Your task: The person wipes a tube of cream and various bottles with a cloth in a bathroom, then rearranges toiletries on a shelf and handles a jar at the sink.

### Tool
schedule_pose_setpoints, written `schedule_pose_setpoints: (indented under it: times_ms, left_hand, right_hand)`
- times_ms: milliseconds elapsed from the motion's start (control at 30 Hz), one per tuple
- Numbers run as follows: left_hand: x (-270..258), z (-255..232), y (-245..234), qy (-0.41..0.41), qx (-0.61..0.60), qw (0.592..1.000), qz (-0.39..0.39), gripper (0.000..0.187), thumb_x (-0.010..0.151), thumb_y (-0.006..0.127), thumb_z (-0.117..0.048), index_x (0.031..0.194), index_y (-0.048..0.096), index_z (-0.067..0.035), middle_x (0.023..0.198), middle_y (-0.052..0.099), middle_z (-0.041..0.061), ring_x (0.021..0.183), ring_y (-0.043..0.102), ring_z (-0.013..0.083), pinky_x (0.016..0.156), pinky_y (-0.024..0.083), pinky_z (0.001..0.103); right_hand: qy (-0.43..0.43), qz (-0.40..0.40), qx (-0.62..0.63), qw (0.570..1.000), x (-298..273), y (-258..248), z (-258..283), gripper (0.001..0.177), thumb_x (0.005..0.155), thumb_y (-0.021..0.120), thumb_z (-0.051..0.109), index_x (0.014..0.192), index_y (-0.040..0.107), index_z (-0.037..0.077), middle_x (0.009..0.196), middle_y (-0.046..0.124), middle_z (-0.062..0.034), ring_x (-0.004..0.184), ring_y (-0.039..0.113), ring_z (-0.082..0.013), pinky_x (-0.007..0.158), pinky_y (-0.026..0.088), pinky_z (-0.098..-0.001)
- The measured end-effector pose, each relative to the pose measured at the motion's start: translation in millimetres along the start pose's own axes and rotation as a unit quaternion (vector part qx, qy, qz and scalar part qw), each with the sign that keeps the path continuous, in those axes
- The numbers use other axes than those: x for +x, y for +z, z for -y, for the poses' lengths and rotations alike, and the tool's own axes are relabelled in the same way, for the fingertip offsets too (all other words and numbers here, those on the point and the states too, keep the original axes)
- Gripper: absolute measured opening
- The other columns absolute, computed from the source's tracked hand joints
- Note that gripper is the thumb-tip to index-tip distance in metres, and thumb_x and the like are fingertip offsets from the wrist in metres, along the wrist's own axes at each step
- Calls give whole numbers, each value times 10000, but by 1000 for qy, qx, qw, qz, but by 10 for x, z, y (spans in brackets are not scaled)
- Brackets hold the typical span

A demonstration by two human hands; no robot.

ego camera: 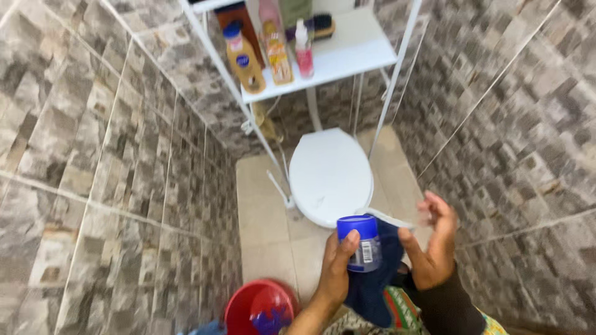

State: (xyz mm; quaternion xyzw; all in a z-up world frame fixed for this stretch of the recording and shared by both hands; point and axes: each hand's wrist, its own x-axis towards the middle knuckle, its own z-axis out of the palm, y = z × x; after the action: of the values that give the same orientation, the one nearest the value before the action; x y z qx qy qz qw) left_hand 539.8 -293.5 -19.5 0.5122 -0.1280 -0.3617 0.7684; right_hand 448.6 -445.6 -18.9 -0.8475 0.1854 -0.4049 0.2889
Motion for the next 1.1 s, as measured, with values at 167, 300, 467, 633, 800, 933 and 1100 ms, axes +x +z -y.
schedule_pose_setpoints:
  times_ms: [167,300,467,633,800,933,1100]
  left_hand:
    - [467,-491,298,176,275,942,-78,506,995,563,-468,1161,644,3,1071,599,152,982,644,262,876,511,384]
    - [830,-765,642,195,410,886,-89,568,1018,467,-517,1218,564,6,1136,518,204,983,617,408,826,480,470]
    - [1259,-944,832,299,469,830,-42,564,1052,420,-478,1332,524,0,1146,468,233,995,591,473,876,479,502]
    - [1787,-1010,720,168,435,874,-136,495,1016,536,-464,1325,572,-79,1164,506,173,1036,616,391,877,506,440]
    - [2119,-1072,633,128,420,874,-208,387,951,640,-371,1214,679,-89,1049,584,156,985,667,345,890,525,415]
    - [2142,-1094,640,108,483,824,-276,383,933,654,-338,1230,637,-97,1114,554,138,965,662,353,845,513,429]
    - [2162,-1134,508,84,460,812,-350,334,910,671,-325,1167,678,-111,1062,596,108,944,681,312,832,532,411]
  right_hand:
    - [244,228,395,856,354,-38,-559,524,950,637,153,1428,535,-36,1201,617,-134,1000,623,-222,813,509,-349]
    - [186,251,483,818,720,283,-878,620,924,654,142,1481,429,-11,1318,606,-132,1198,602,-182,1006,492,-332]
    - [225,308,534,754,1305,521,-1450,661,857,752,39,1430,443,-73,1318,614,-165,1222,595,-244,1034,482,-422]
    - [197,282,580,739,1993,548,-1883,770,793,755,67,1472,400,-15,1340,653,-225,1239,637,-311,1069,481,-438]
    - [106,337,471,808,2829,907,-2152,883,715,803,-37,1495,392,-20,1388,574,-181,1295,562,-268,1110,441,-406]
    - [156,419,454,771,3473,1405,-2217,965,663,731,-76,1524,345,126,1355,542,-117,1230,593,-249,1004,528,-411]
    - [100,497,565,651,3951,2100,-2523,836,695,582,-71,1503,437,89,1373,636,-161,1282,612,-257,1045,518,-381]
